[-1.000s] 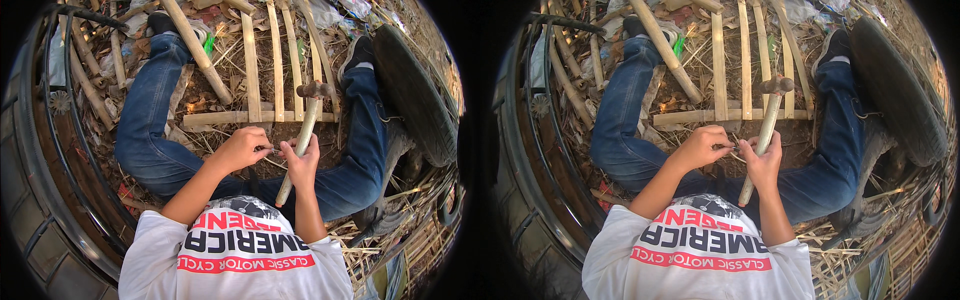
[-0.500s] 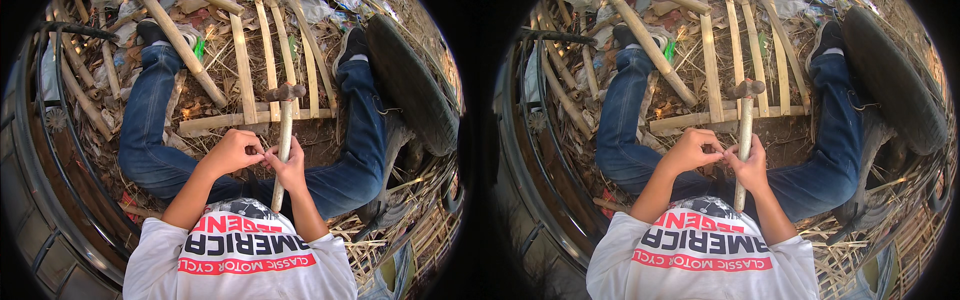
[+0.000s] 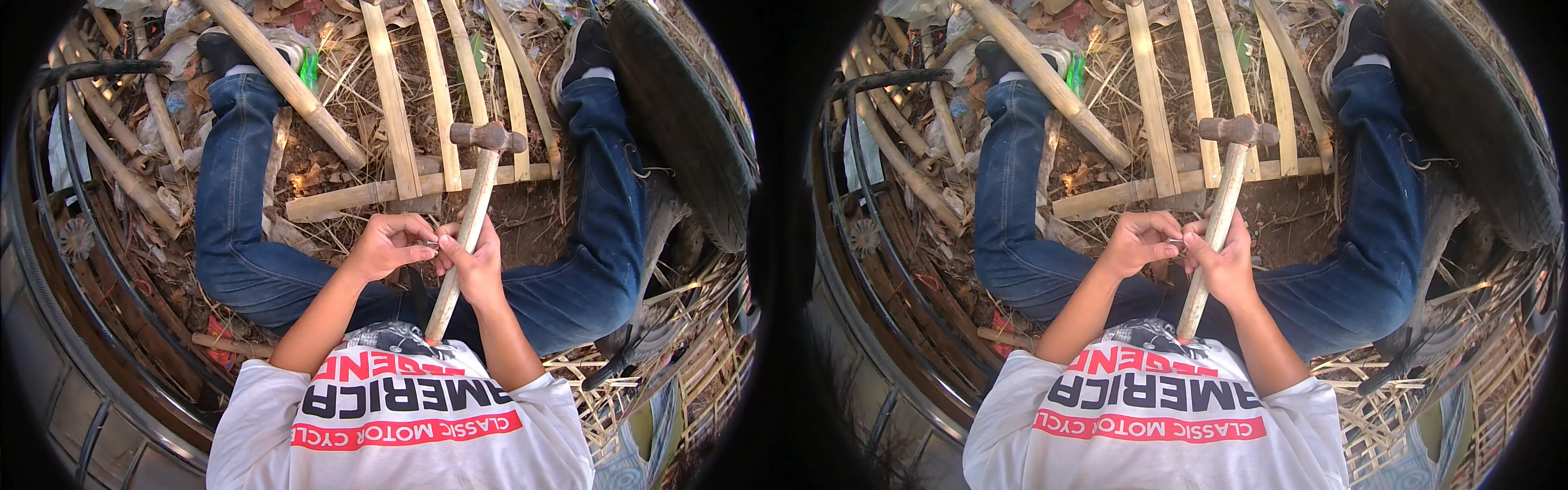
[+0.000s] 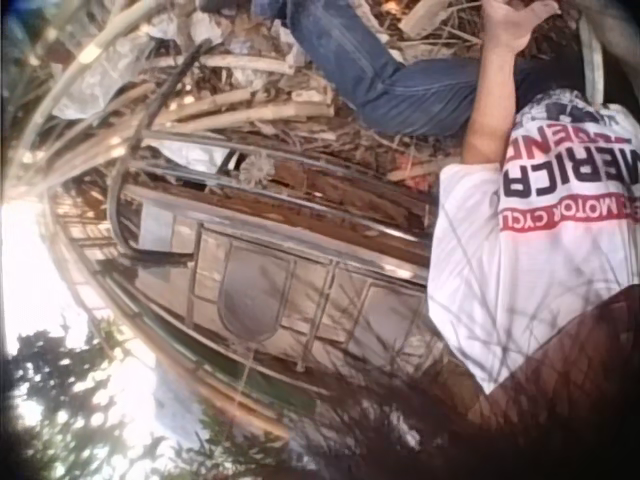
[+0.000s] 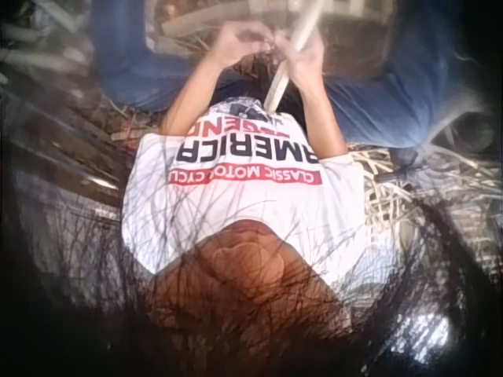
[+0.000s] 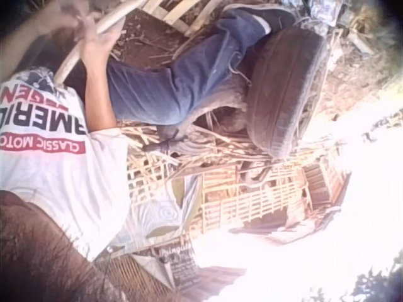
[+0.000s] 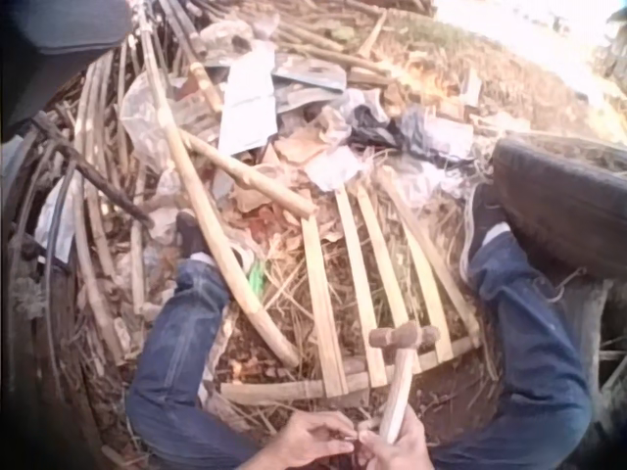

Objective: The person constructs a bamboo lattice by hammering small nails into thin bamboo strips laid across larger bamboo supports while sitting on the ground.

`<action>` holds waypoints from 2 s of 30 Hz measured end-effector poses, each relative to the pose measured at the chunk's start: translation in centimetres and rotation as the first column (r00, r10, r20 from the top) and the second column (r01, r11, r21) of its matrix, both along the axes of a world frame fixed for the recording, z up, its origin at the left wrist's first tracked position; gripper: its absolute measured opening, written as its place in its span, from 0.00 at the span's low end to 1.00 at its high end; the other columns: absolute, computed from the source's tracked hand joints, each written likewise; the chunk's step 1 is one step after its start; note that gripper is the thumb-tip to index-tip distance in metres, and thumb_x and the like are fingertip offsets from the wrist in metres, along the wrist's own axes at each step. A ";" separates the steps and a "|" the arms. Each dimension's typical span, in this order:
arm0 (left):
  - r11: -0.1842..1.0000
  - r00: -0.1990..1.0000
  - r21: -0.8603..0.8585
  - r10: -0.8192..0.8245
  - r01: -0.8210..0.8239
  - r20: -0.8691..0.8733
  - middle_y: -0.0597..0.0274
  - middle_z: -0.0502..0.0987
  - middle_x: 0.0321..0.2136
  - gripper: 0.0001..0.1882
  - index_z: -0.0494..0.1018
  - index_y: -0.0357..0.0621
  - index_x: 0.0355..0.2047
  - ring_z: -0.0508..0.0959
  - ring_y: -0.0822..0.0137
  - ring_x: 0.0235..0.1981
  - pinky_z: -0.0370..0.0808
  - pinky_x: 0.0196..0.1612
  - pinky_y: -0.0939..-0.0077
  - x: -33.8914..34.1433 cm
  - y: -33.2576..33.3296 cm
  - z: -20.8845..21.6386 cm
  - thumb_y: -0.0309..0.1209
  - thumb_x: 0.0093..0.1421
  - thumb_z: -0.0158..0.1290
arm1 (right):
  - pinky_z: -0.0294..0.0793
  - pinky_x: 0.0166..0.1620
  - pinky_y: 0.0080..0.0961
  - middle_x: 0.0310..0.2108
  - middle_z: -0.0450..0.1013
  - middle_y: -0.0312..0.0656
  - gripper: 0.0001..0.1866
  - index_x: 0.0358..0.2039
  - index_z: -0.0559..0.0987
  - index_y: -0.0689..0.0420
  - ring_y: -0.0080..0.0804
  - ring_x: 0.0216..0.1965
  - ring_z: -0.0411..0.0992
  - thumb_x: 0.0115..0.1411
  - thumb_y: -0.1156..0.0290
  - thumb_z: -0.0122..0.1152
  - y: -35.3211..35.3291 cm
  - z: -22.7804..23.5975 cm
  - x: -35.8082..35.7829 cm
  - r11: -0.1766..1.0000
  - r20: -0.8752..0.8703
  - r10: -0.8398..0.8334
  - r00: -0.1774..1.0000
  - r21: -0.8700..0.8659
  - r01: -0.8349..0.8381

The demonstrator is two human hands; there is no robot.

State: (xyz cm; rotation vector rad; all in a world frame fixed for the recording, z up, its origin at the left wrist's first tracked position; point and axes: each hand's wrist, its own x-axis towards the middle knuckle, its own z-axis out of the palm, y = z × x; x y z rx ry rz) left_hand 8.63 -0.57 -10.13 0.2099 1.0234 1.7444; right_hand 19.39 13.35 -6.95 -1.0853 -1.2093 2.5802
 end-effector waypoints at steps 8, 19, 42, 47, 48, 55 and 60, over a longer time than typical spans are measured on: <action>0.926 0.532 -0.252 -0.068 -0.280 -0.844 0.59 0.77 0.31 0.03 0.77 0.37 0.29 0.76 0.65 0.37 0.71 0.43 0.72 -2.3 1.7 1.1 0.21 0.54 0.61 | 0.73 0.19 0.23 0.30 0.70 0.44 0.19 0.45 0.60 0.60 0.23 0.19 0.68 0.59 0.80 0.59 0.6 -0.2 0.1 0.997 0.073 -0.067 0.995 0.038 0.064; 0.788 0.196 -0.334 -0.270 -0.518 -0.943 0.70 0.80 0.30 0.06 0.80 0.47 0.27 0.75 0.67 0.40 0.57 0.53 0.62 -3.8 0.8 -4.2 0.33 0.53 0.63 | 0.68 0.15 0.19 0.24 0.66 0.37 0.19 0.44 0.60 0.60 0.21 0.14 0.65 0.59 0.80 0.60 1.0 0.0 0.4 0.985 0.115 0.027 0.993 0.164 -0.046; 0.813 0.049 -0.279 -0.296 -0.511 -0.954 0.71 0.81 0.29 0.04 0.81 0.48 0.27 0.75 0.66 0.39 0.59 0.52 0.60 -3.5 0.5 -5.7 0.31 0.50 0.64 | 0.66 0.14 0.17 0.23 0.65 0.35 0.19 0.45 0.60 0.61 0.18 0.14 0.64 0.59 0.81 0.59 0.9 -0.2 0.7 0.968 0.164 0.101 0.981 0.213 -0.135; 0.840 -0.015 -0.212 -0.253 -0.500 -0.967 0.71 0.80 0.28 0.05 0.81 0.47 0.27 0.76 0.66 0.36 0.60 0.51 0.59 -3.6 0.7 -5.7 0.29 0.48 0.64 | 0.67 0.20 0.20 0.24 0.68 0.36 0.19 0.48 0.64 0.62 0.20 0.17 0.66 0.61 0.75 0.60 1.2 0.9 1.0 0.894 0.305 0.200 0.931 0.333 -0.301; 0.843 -0.022 -0.198 -0.240 -0.500 -0.970 0.71 0.80 0.28 0.05 0.81 0.47 0.27 0.76 0.66 0.36 0.60 0.50 0.59 -3.6 0.7 -5.7 0.29 0.47 0.65 | 0.68 0.22 0.22 0.24 0.69 0.38 0.19 0.48 0.65 0.63 0.22 0.19 0.67 0.61 0.74 0.60 1.4 0.6 1.5 0.851 0.338 0.225 0.914 0.387 -0.353; 0.845 0.007 -0.172 -0.195 -0.507 -0.981 0.70 0.80 0.25 0.05 0.81 0.46 0.25 0.77 0.68 0.32 0.59 0.46 0.61 -3.5 0.3 -6.4 0.28 0.46 0.65 | 0.72 0.30 0.32 0.22 0.73 0.49 0.19 0.49 0.68 0.63 0.36 0.24 0.74 0.62 0.67 0.61 1.0 2.7 1.6 0.571 0.484 0.385 0.785 0.544 -0.615; 0.838 0.038 -0.167 -0.173 -0.520 -0.984 0.71 0.79 0.24 0.04 0.80 0.47 0.22 0.77 0.69 0.29 0.59 0.44 0.62 -3.6 0.3 -6.5 0.28 0.45 0.65 | 0.72 0.30 0.32 0.22 0.73 0.50 0.18 0.47 0.69 0.64 0.36 0.24 0.74 0.62 0.69 0.61 0.3 2.3 1.7 0.545 0.508 0.383 0.771 0.550 -0.633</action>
